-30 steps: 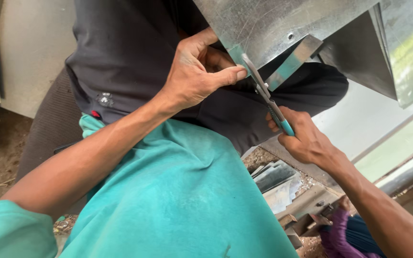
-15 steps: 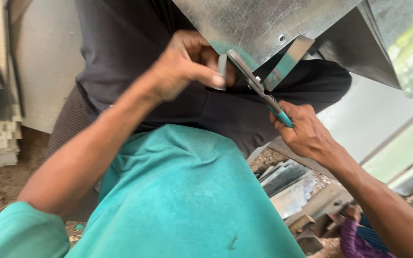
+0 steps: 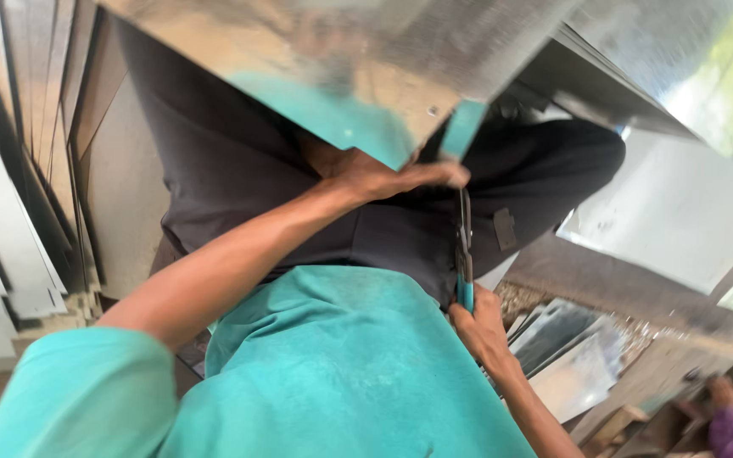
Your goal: The person uses tin snips to cut small rectangular pieces from a large metal sheet. They repeatedly position the snips, cut, and remove the cut pieces, continuing this process across the sheet.
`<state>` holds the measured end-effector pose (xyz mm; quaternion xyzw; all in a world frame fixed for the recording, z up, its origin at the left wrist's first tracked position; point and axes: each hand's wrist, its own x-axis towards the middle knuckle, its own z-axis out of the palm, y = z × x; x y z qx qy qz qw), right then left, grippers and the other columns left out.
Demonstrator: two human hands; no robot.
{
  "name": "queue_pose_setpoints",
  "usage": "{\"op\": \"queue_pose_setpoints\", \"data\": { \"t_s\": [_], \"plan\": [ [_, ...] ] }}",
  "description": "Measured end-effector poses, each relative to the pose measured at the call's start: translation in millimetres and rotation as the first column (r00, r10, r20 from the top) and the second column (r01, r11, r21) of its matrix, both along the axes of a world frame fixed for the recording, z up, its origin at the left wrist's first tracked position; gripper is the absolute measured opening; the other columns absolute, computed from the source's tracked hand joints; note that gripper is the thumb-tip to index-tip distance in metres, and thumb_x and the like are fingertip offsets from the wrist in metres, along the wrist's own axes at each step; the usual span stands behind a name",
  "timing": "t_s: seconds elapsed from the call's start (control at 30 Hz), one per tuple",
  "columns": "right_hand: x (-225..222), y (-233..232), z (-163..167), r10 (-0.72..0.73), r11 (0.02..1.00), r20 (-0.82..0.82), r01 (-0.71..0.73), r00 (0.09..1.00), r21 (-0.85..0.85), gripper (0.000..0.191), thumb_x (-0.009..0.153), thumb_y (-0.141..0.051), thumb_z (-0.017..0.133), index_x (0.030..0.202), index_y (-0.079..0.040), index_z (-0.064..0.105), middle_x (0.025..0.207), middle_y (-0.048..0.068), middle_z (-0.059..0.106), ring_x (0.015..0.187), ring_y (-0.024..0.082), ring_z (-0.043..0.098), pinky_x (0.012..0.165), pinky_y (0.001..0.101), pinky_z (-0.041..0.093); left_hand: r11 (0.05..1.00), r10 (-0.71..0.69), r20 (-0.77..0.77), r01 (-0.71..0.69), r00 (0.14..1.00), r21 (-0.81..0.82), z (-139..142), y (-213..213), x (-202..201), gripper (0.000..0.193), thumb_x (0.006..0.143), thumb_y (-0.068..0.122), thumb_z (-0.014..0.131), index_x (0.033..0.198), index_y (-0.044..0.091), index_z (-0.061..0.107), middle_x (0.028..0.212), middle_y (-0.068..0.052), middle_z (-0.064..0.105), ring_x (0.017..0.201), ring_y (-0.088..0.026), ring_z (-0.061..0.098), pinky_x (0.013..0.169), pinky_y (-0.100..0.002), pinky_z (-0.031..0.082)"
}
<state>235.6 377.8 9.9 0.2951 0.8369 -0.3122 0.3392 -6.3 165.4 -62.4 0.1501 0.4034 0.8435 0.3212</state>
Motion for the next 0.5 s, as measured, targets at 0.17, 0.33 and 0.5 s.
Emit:
{"op": "queue_pose_setpoints", "data": {
  "t_s": [0.17,0.33,0.5],
  "plan": [
    [15,2,-1,-0.043,0.997,-0.072,0.047,0.996,0.054,0.018,0.073,-0.013,0.061,0.078,0.004,0.062,0.063,0.018,0.061,0.059,0.029,0.059,0.062,0.043,0.049,0.976,0.206,0.243,-0.18,0.948,-0.124,7,22,2,0.05,0.091,0.011,0.08,0.132,-0.006,0.057,0.111,-0.014,0.069,0.098,-0.022,0.068,0.083,-0.035,0.057],
    [17,7,-10,-0.154,0.988,-0.079,0.153,0.985,-0.021,0.021,0.07,-0.013,0.065,0.083,0.003,0.064,0.065,0.016,0.066,0.062,0.026,0.064,0.062,0.0414,0.051,0.937,0.337,0.38,-0.269,0.861,-0.221,3,1,-5,0.048,0.092,0.01,0.08,0.132,-0.006,0.059,0.109,-0.015,0.069,0.097,-0.022,0.068,0.084,-0.035,0.057],
    [6,22,-19,-0.205,0.973,0.11,0.215,0.973,-0.085,0.016,0.074,-0.01,0.061,0.077,0.004,0.068,0.064,0.013,0.069,0.058,0.022,0.064,0.059,0.0395,0.05,0.93,0.349,0.371,-0.271,0.86,-0.247,9,-7,-10,0.046,0.092,0.009,0.079,0.132,-0.006,0.06,0.107,-0.015,0.069,0.096,-0.022,0.068,0.084,-0.035,0.057]
  ]
}}
